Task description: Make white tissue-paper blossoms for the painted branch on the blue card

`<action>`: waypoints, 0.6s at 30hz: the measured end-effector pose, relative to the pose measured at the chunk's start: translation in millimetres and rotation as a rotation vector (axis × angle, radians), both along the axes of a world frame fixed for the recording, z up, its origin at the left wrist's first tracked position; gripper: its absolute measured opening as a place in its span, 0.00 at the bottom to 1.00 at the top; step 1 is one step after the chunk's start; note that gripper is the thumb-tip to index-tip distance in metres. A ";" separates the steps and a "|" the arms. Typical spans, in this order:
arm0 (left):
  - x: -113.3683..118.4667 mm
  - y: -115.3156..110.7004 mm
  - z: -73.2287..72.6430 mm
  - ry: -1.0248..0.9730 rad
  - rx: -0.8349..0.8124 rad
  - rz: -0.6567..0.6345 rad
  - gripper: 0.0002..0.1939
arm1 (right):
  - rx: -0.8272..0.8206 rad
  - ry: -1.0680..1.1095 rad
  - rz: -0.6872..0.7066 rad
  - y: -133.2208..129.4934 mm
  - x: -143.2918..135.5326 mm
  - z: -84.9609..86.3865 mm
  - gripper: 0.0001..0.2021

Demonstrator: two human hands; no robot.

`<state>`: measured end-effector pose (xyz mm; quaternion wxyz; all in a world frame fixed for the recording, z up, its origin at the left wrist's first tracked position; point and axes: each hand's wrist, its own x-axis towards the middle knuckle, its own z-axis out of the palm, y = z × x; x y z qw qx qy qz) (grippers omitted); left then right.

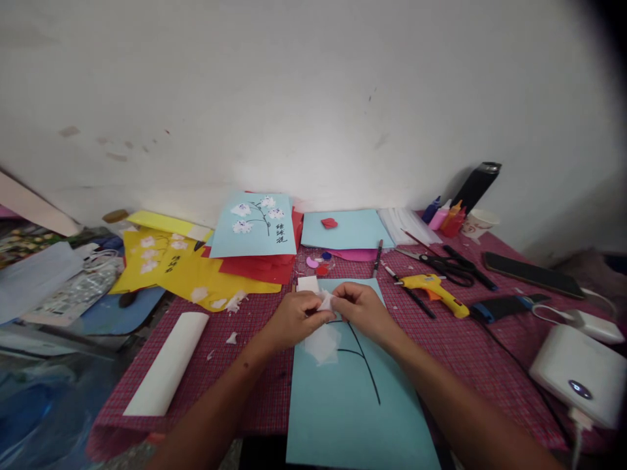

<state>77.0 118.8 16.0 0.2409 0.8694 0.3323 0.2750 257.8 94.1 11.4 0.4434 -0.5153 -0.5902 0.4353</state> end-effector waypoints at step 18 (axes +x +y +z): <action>-1.0 0.2 4.4 -0.160 -0.144 0.123 0.16 | 0.029 -0.052 0.014 -2.8 0.9 4.4 0.13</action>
